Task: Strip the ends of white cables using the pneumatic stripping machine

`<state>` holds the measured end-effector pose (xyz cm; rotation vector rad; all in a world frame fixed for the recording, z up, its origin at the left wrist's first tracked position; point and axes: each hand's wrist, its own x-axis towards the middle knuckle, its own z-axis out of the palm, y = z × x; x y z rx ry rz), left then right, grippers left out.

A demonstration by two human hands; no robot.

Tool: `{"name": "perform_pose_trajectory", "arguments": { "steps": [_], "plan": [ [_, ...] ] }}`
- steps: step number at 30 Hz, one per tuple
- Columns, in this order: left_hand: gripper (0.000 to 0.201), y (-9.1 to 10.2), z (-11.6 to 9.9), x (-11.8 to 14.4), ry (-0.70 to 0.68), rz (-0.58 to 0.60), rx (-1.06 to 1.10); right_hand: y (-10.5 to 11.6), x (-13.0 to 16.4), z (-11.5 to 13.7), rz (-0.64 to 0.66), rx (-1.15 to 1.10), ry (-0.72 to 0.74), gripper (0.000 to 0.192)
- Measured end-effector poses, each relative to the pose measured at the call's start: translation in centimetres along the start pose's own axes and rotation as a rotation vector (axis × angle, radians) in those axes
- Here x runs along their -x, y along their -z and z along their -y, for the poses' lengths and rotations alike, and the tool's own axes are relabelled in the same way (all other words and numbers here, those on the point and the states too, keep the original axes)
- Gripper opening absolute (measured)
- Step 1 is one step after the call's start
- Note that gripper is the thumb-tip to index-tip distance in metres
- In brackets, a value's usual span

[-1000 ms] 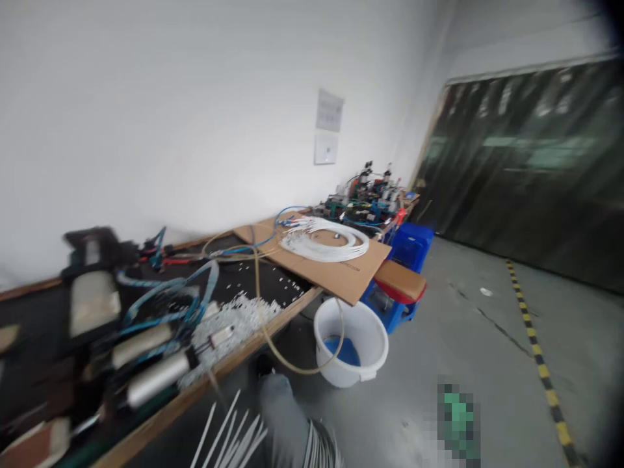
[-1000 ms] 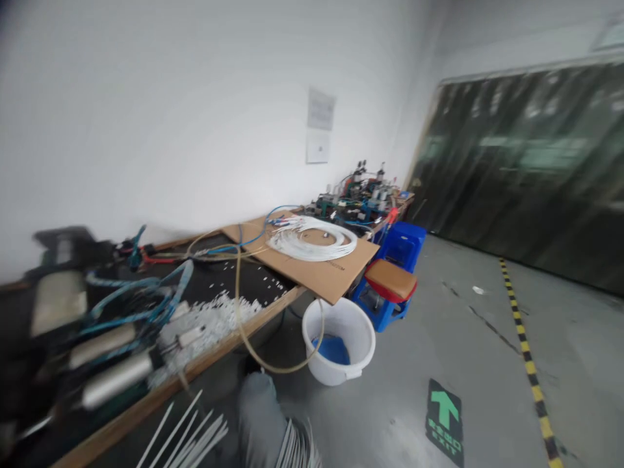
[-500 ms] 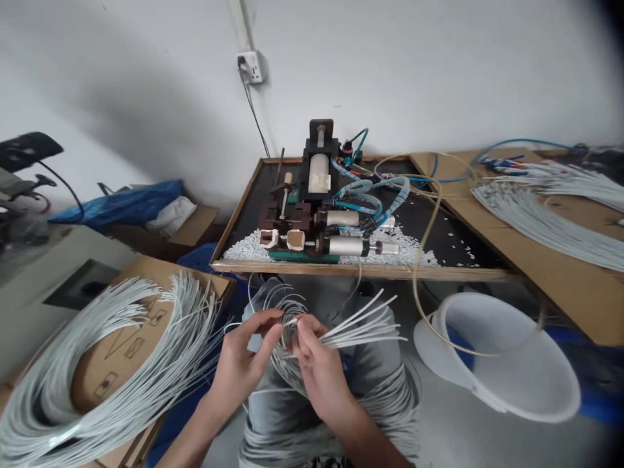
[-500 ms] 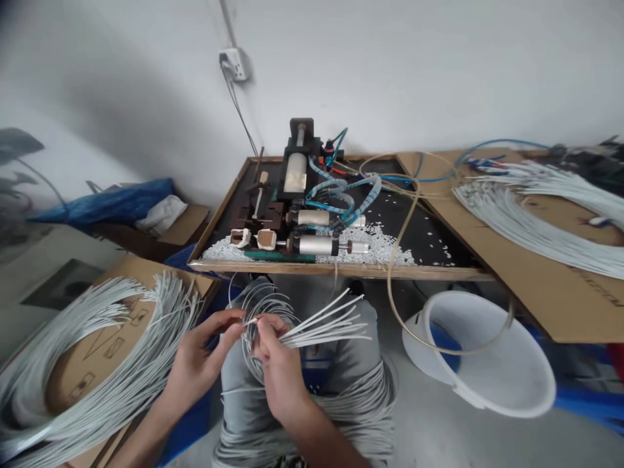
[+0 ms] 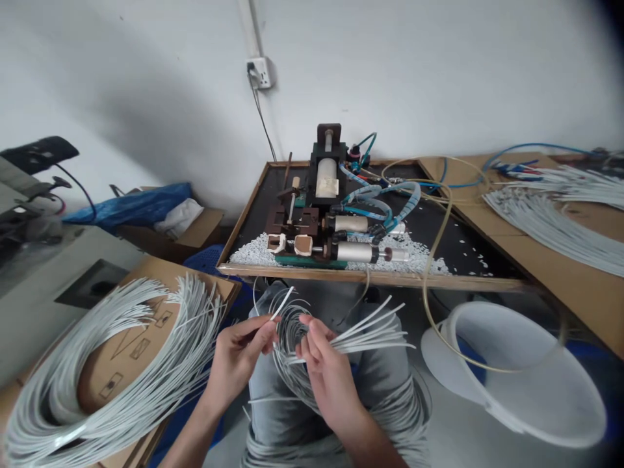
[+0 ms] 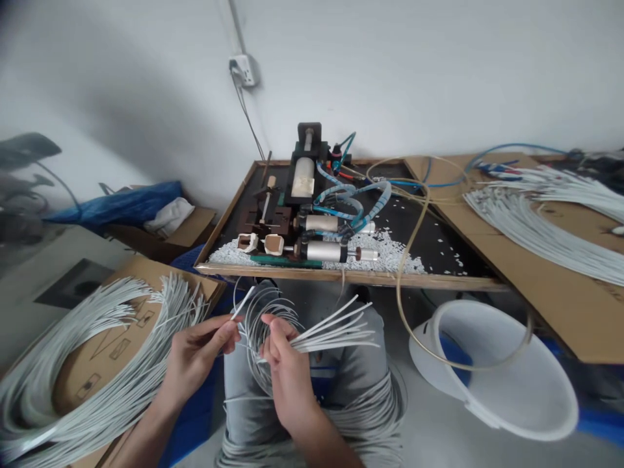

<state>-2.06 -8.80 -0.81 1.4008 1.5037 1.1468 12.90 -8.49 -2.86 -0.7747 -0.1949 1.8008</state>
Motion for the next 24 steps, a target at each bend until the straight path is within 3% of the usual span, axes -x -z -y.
{"name": "perform_pose_trajectory", "arguments": {
  "steps": [5, 9, 12, 18, 24],
  "plan": [
    [0.036, -1.5, -0.5, -2.7, -0.029, -0.103, 0.007, 0.1, 0.3, -0.3, 0.003, -0.004, 0.010, 0.031],
    [0.041, -2.3, -0.6, -5.0, 0.020, 0.000, 0.333, 0.3, 0.2, -0.4, -0.016, 0.007, 0.012, 0.033],
    [0.034, -2.7, -1.1, -6.2, 0.022, 0.038, 0.411, 0.5, -0.1, -0.7, -0.024, 0.023, 0.025, 0.035],
    [0.031, -3.1, -1.1, -7.5, -0.118, -0.101, 0.107, 0.9, -0.2, -1.2, 0.015, 0.019, 0.046, 0.036],
    [0.035, -3.5, -0.3, -9.0, -0.180, -0.166, -0.141, 0.8, -0.2, -1.0, 0.033, 0.022, 0.031, 0.038]
  ]
}}
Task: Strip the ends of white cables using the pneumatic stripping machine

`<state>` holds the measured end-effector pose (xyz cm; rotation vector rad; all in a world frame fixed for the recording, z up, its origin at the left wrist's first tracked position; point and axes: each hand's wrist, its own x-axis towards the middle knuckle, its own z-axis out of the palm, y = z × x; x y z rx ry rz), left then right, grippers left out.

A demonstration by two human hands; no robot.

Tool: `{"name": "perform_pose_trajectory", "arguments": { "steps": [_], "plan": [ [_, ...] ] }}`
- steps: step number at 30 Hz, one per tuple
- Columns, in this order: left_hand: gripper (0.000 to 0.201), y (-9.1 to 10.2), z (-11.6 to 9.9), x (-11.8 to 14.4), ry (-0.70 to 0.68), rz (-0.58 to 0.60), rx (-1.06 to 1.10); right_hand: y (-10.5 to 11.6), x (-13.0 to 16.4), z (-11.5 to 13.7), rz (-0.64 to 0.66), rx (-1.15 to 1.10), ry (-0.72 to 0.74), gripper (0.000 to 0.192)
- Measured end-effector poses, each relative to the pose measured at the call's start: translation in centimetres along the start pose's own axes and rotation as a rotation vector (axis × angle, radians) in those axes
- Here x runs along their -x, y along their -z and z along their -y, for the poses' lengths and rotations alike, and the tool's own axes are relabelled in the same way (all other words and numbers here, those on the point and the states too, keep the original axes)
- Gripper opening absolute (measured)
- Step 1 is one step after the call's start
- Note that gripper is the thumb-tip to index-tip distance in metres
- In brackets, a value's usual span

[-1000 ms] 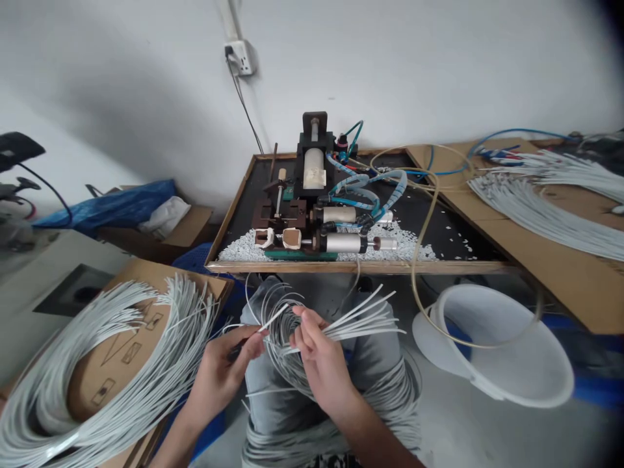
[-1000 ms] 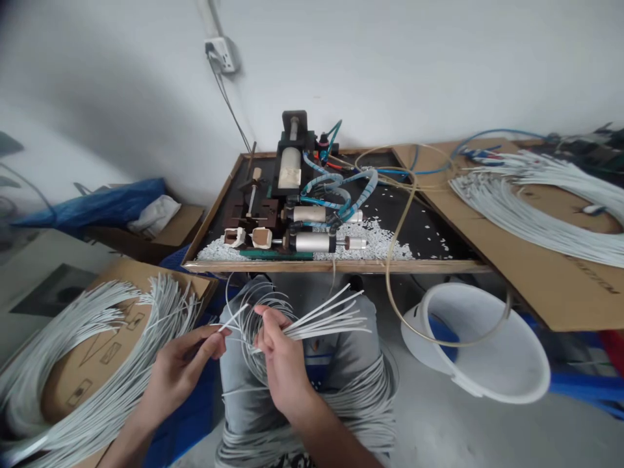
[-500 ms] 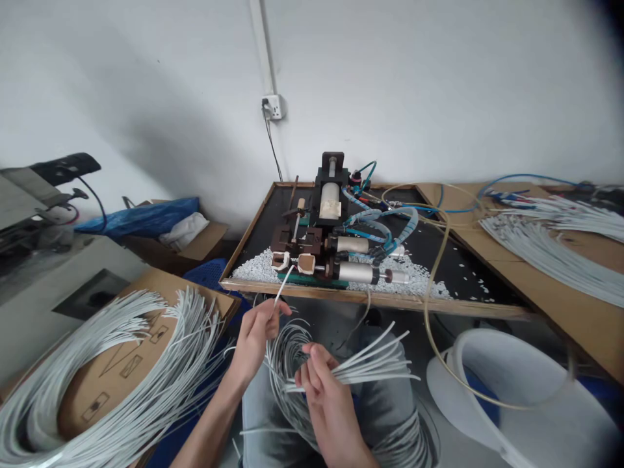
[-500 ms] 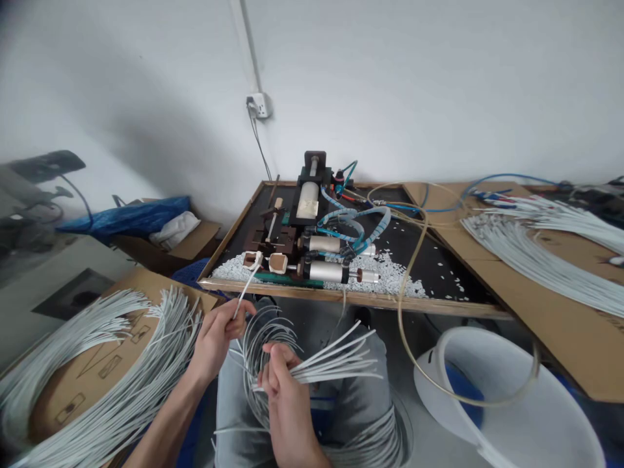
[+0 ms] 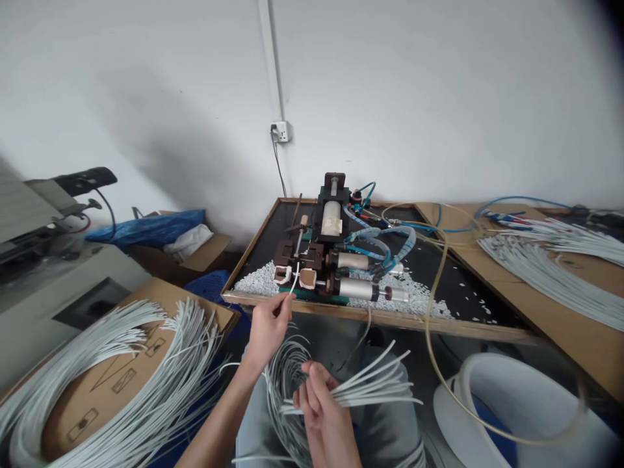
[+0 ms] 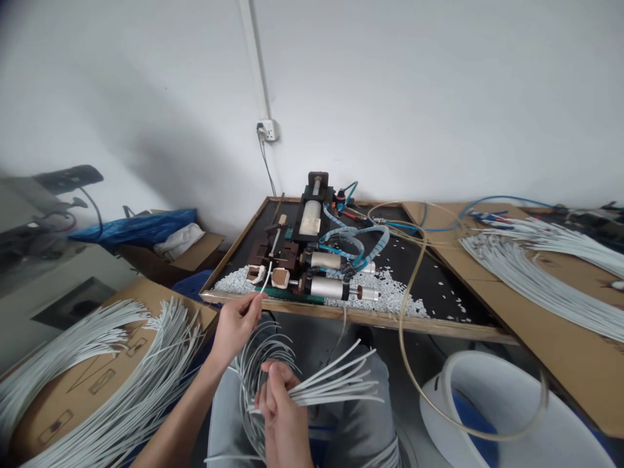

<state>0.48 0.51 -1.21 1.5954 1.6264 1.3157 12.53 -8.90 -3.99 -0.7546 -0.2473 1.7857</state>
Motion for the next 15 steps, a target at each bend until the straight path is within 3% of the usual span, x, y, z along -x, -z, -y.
{"name": "perform_pose_trajectory", "arguments": {
  "steps": [7, 15],
  "plan": [
    [0.038, -0.44, 0.50, -1.16, -0.080, -0.068, -0.185, 0.23, -0.16, -0.17, 0.010, 0.024, 0.020, 0.039],
    [0.036, -0.66, 0.02, -0.81, -0.101, -0.056, -0.212, 0.17, -0.29, -0.15, 0.005, 0.038, 0.021, 0.039]
  ]
}}
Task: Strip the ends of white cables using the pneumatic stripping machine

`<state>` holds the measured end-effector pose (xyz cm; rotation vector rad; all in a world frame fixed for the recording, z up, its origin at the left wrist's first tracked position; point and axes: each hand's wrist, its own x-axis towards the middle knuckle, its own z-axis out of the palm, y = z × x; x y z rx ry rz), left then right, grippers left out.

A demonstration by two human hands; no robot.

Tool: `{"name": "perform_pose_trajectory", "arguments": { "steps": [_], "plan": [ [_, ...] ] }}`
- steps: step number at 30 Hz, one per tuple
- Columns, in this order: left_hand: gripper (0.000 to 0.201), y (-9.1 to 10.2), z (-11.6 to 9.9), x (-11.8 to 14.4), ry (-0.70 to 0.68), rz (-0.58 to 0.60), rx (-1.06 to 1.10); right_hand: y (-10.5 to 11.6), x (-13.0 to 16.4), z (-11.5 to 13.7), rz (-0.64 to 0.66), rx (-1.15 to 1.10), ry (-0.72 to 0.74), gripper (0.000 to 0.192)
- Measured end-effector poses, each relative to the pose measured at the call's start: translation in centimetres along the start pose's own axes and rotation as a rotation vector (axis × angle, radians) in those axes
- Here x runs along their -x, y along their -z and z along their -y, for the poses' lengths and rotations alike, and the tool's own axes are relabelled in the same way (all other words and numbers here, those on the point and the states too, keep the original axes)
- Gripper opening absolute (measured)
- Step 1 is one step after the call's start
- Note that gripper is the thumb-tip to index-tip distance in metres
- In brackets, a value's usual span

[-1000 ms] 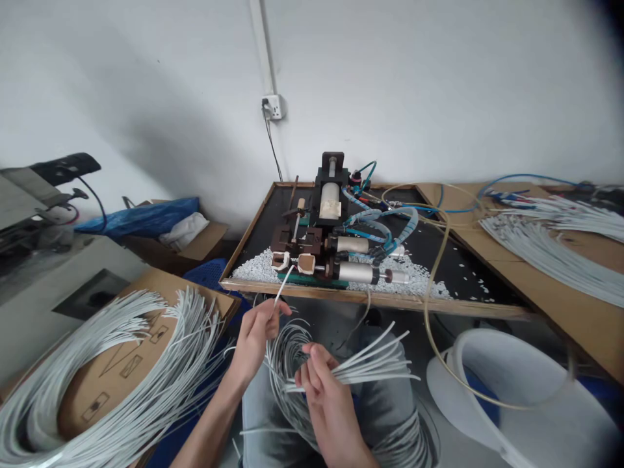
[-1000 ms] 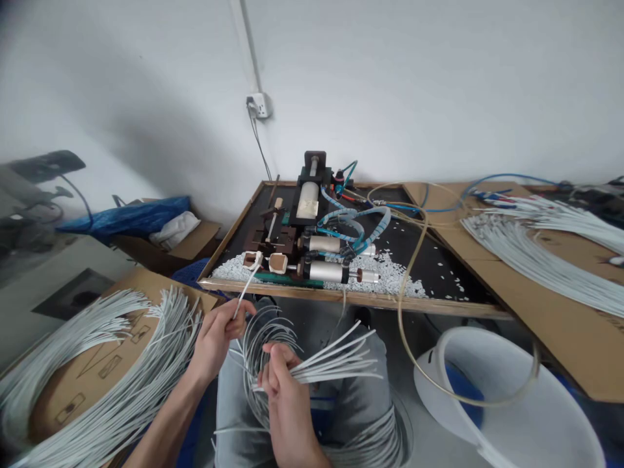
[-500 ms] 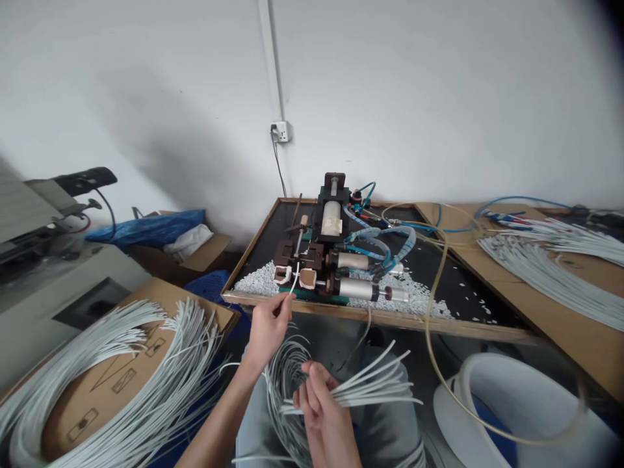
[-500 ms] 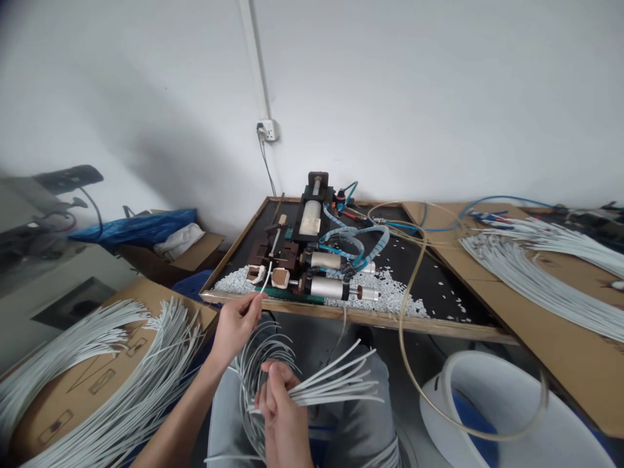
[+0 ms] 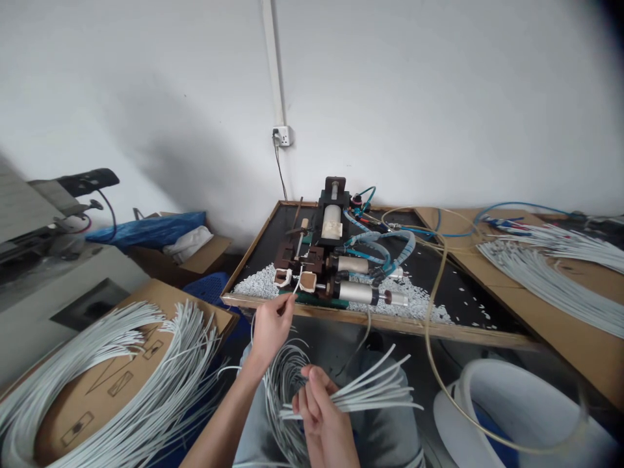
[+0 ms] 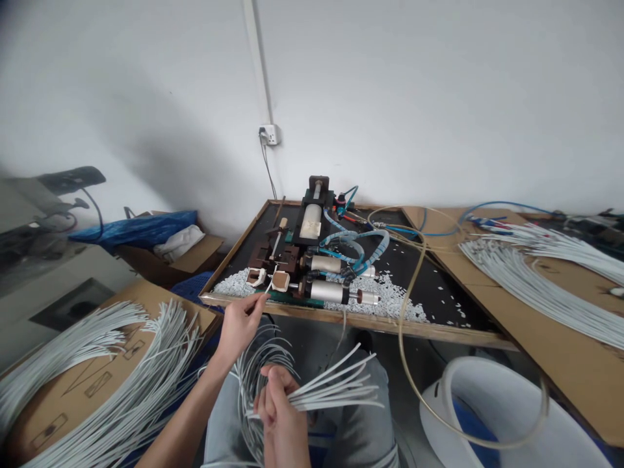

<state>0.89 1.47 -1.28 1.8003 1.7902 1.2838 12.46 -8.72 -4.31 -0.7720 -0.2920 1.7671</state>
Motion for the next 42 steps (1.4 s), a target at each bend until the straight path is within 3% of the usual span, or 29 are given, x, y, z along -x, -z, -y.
{"name": "perform_pose_trajectory", "arguments": {
  "steps": [27, 42],
  "plan": [
    [0.037, -0.5, 0.2, -1.2, -0.037, -0.005, 0.018, -0.3, 0.1, -0.4, -0.033, -0.020, -0.032, 0.042],
    [0.037, -0.1, 0.5, -0.3, 0.018, -0.116, -0.039, 0.9, -0.4, -0.9, 0.013, -0.034, -0.020, 0.036]
  ]
}}
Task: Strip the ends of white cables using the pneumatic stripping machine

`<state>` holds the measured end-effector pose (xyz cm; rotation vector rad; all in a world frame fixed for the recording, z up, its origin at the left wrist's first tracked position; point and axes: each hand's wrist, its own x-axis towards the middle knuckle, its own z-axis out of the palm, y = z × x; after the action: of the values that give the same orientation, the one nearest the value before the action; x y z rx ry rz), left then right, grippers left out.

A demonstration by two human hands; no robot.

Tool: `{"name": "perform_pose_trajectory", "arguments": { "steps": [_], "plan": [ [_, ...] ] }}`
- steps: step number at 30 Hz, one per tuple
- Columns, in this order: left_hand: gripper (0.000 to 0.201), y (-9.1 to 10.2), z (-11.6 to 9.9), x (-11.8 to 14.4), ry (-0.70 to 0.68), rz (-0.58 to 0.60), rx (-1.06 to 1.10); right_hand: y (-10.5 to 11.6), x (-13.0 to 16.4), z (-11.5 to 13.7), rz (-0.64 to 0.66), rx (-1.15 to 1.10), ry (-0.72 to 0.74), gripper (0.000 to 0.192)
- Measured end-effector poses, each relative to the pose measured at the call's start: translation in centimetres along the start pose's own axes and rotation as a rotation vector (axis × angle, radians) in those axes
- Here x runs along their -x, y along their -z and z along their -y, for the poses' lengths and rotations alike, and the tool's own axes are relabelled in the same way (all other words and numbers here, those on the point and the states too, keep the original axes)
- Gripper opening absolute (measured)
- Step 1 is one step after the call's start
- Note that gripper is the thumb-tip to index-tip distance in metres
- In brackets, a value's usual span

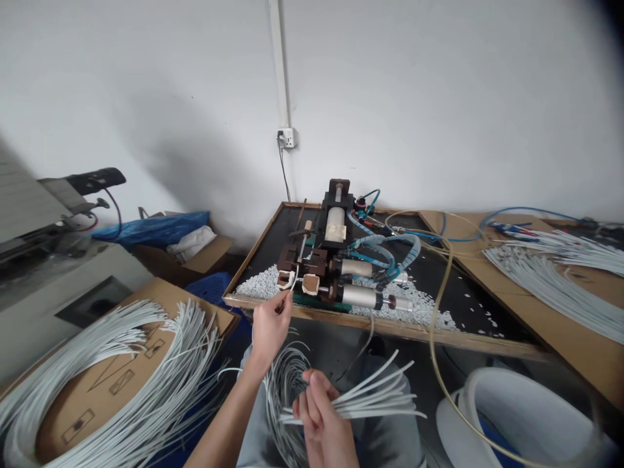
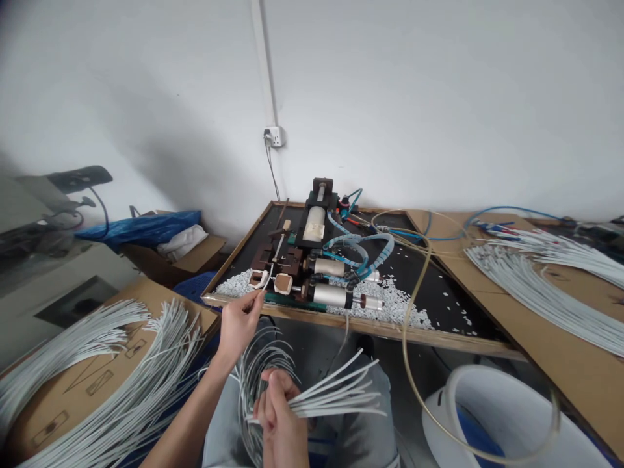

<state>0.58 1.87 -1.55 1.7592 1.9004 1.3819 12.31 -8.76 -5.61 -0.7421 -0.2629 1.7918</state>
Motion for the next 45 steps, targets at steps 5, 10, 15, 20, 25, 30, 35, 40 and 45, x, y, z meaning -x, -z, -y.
{"name": "perform_pose_trajectory", "arguments": {
  "steps": [5, 10, 15, 20, 25, 30, 35, 40, 45],
  "plan": [
    [0.035, -0.56, 0.15, -0.10, -0.007, -0.006, -0.016, 0.05, 0.06, 0.22, 0.035, -0.007, 0.003, 0.034],
    [0.034, -0.70, 0.29, -0.16, 0.029, -0.023, 0.014, 0.31, -0.09, -0.02, 0.030, -0.011, 0.007, 0.035],
    [0.031, -0.75, 0.16, -0.23, 0.063, -0.041, 0.037, 0.36, -0.23, -0.08, 0.036, -0.006, 0.019, 0.037],
    [0.034, -0.87, -0.10, -0.20, 0.066, -0.064, 0.007, 0.39, -0.14, -0.17, 0.019, -0.006, 0.023, 0.038],
    [0.034, -0.83, -0.30, -0.24, 0.065, -0.065, 0.005, 0.34, 0.00, -0.15, 0.047, -0.005, 0.038, 0.035],
    [0.034, -0.87, -0.26, -0.24, 0.064, -0.061, 0.039, 0.38, -0.09, -0.12, 0.044, -0.015, 0.025, 0.035],
    [0.034, -0.97, -0.03, -0.16, 0.061, -0.061, 0.056, 0.57, -0.25, -0.34, 0.057, -0.024, 0.027, 0.033],
    [0.034, -1.02, 0.12, -0.15, 0.055, -0.057, 0.055, 0.55, -0.15, -0.36, 0.072, -0.025, 0.043, 0.032],
    [0.033, -0.99, 0.17, -0.09, 0.057, -0.055, 0.072, 0.40, -0.10, -0.30, 0.067, -0.018, 0.038, 0.033]
  ]
}}
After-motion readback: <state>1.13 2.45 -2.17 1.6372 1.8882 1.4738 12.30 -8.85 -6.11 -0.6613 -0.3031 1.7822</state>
